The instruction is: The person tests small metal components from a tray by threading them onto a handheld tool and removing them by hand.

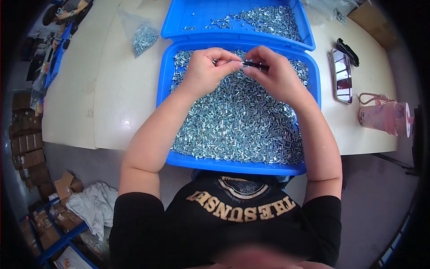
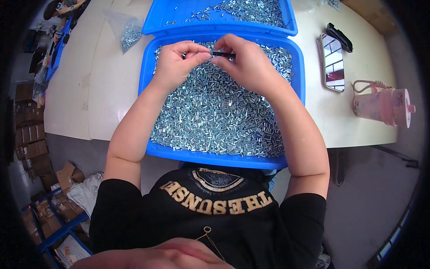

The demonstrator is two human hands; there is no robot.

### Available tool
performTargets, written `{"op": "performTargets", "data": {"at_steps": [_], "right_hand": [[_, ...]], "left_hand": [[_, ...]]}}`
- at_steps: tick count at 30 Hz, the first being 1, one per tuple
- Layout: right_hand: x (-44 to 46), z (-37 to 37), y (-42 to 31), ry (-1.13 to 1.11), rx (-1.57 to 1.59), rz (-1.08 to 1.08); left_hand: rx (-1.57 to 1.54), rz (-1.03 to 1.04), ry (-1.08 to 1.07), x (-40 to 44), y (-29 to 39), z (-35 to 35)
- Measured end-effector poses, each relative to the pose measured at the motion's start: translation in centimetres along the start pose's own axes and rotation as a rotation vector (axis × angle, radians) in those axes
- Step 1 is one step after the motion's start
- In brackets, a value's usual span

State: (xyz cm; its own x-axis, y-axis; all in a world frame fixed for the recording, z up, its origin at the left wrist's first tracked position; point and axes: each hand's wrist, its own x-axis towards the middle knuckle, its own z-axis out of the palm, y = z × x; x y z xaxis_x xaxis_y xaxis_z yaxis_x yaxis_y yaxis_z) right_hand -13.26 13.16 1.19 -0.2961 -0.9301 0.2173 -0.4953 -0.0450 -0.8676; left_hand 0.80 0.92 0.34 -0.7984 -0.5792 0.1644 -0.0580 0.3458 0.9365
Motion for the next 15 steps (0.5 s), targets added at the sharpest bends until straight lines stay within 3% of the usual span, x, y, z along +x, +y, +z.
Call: {"op": "performTargets", "data": {"at_steps": [6, 10, 12, 15], "right_hand": [[0.15, -0.65, -0.27, -0.037, -0.190, 0.045], [0.09, -0.23, -0.29, -0.038, -0.060, 0.106], [0.11, 0.15, 0.25, 0.026, -0.029, -0.021], [0.21, -0.25, -0.09, -0.010, -0.170, -0.002]], "left_hand": [[-0.066, -0.034, 0.008, 0.14, -0.39, -0.05], [-0.039, -0.038, 0.007, 0.07, -0.29, 0.00], [-0.054, -0.047, 0.011, 0.08, -0.30, 0.02], [-0.065, -0.034, 0.003, 0.06, -0.25, 0.07]]}}
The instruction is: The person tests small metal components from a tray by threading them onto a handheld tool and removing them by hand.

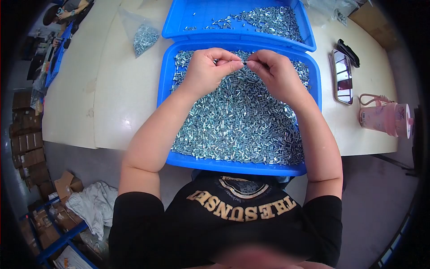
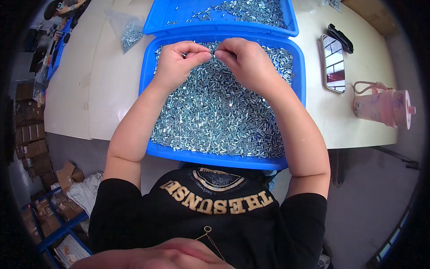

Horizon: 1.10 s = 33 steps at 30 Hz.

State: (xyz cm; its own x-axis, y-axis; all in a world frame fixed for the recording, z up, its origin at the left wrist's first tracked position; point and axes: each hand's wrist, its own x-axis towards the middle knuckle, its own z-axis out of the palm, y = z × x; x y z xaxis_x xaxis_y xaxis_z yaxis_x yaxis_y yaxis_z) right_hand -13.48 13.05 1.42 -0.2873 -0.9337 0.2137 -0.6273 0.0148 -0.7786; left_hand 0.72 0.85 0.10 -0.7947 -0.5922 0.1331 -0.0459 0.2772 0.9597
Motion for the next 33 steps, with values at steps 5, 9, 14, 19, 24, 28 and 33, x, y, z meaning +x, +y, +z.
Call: {"op": "performTargets", "data": {"at_steps": [5, 9, 14, 19, 24, 28, 33], "right_hand": [[-0.1, 0.3, 0.0, 0.025, 0.048, 0.010], [-0.1, 0.0, -0.1, -0.002, -0.008, -0.021], [-0.1, 0.2, -0.2, -0.007, -0.091, -0.011], [0.0, -0.2, -0.1, 0.041, -0.019, -0.007], [0.0, -0.2, -0.2, 0.010, -0.097, -0.043], [-0.1, 0.0, 0.0, 0.014, -0.099, -0.051], [-0.2, -0.4, -0.6, -0.098, -0.201, 0.060]], "left_hand": [[-0.022, -0.013, 0.024, 0.1, -0.5, 0.1], [0.010, 0.006, -0.001, 0.0, -0.2, 0.0], [-0.025, 0.007, 0.017, 0.0, -0.3, 0.2], [-0.519, -0.402, -0.087, 0.3, 0.3, -0.6], [-0.271, -0.276, -0.141, 0.2, -0.5, -0.3], [-0.092, -0.046, -0.070, 0.2, -1.2, 0.1], [0.038, 0.055, -0.052, 0.1, -1.1, 0.2]]}}
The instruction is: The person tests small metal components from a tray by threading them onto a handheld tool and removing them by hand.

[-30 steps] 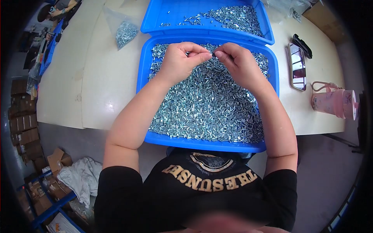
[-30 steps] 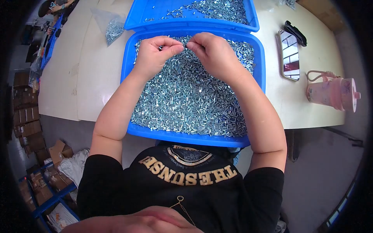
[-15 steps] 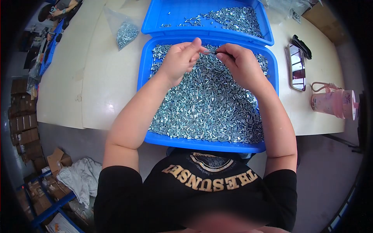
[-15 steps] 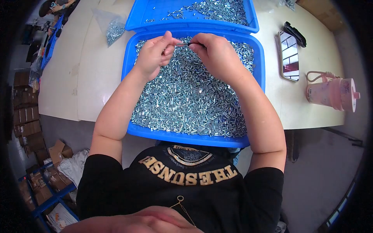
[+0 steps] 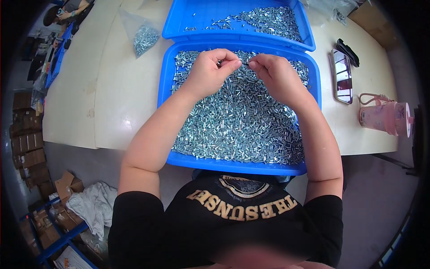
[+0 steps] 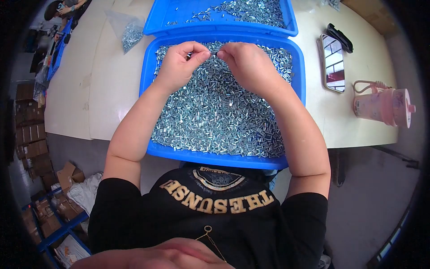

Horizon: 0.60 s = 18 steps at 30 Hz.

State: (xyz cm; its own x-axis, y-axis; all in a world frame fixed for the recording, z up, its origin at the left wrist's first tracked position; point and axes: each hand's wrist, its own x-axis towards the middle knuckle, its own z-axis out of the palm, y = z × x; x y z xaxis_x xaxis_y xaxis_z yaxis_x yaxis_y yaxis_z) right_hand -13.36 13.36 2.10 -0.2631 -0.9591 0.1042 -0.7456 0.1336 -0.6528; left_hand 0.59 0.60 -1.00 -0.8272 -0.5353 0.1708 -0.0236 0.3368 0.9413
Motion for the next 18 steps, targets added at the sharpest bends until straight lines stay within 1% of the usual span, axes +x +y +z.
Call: {"op": "performTargets", "data": {"at_steps": [1, 3, 4, 6, 7, 9, 12, 15, 17, 18], "right_hand": [[0.0, 0.1, -0.1, 0.001, 0.001, -0.002], [-0.1, 0.2, -0.1, 0.069, 0.178, -0.007], [-0.1, 0.3, 0.0, 0.070, 0.178, -0.004], [0.0, 0.5, 0.3, 0.109, 0.172, -0.086], [0.0, 0.5, 0.3, 0.109, 0.172, -0.086], [0.0, 0.4, 0.4, 0.118, 0.026, -0.110], [-0.1, 0.3, 0.2, 0.056, 0.007, -0.055], [0.0, 0.2, 0.2, 0.046, 0.024, -0.021], [0.0, 0.0, 0.3, 0.044, 0.037, -0.018], [0.0, 0.0, 0.3, 0.041, 0.050, -0.012]], "left_hand": [[-0.005, 0.006, 0.011, 0.0, 0.2, 0.1], [-0.009, 0.013, 0.020, 0.0, 0.1, 0.1], [0.003, -0.001, 0.016, 0.0, -0.1, 0.0], [0.017, -0.014, 0.012, 0.0, 0.0, 0.0], [0.024, -0.027, -0.009, -0.1, 0.1, -0.1], [0.030, -0.040, -0.030, -0.1, 0.2, -0.1], [0.079, -0.005, -0.034, -0.1, 0.1, -0.1], [0.110, 0.010, -0.029, -0.1, 0.5, 0.1], [-0.078, -0.100, 0.023, -0.1, 0.9, 0.3], [-0.078, -0.101, 0.023, 0.0, 0.6, 0.2]]}}
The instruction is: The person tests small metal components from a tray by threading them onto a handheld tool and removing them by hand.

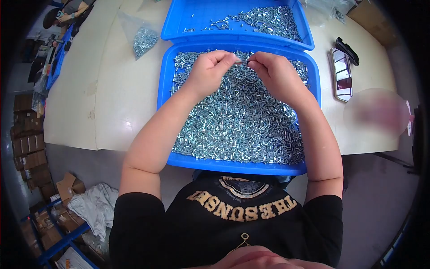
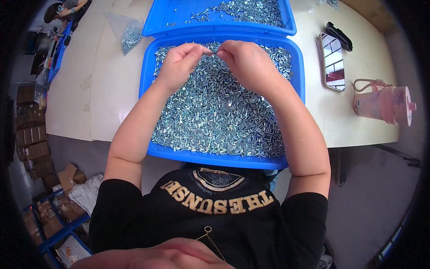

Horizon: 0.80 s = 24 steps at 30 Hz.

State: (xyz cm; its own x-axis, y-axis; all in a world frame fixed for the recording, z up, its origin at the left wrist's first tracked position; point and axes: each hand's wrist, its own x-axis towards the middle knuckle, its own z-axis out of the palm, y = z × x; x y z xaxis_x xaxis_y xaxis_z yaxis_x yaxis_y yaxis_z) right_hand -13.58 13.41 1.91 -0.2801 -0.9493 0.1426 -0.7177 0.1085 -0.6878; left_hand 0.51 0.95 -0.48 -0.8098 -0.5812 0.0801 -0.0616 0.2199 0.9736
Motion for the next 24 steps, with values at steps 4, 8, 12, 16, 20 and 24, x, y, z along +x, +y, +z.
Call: {"op": "performTargets", "data": {"at_steps": [4, 8, 12, 16, 20, 24], "right_hand": [[0.0, 0.2, 0.2, 0.020, 0.006, -0.024], [0.0, 0.3, 0.1, 0.019, 0.009, -0.025], [0.0, 0.6, 0.1, 0.083, 0.018, -0.099], [0.1, 0.5, 0.1, 0.129, 0.059, -0.166], [0.1, 0.4, 0.1, 0.175, 0.066, -0.154], [0.0, 0.3, 0.0, 0.171, 0.049, -0.131]], "left_hand": [[-0.051, -0.030, -0.040, 0.1, -0.2, -0.1], [0.166, 0.064, -0.073, 0.0, -0.5, -0.2], [0.116, 0.106, -0.070, -0.1, -0.4, 0.1], [-0.092, -0.071, -0.112, -0.1, -0.3, 0.2], [-0.318, -0.322, -0.121, -0.3, 0.5, -0.2], [-0.247, -0.181, -0.048, 0.0, 0.2, -0.3]]}}
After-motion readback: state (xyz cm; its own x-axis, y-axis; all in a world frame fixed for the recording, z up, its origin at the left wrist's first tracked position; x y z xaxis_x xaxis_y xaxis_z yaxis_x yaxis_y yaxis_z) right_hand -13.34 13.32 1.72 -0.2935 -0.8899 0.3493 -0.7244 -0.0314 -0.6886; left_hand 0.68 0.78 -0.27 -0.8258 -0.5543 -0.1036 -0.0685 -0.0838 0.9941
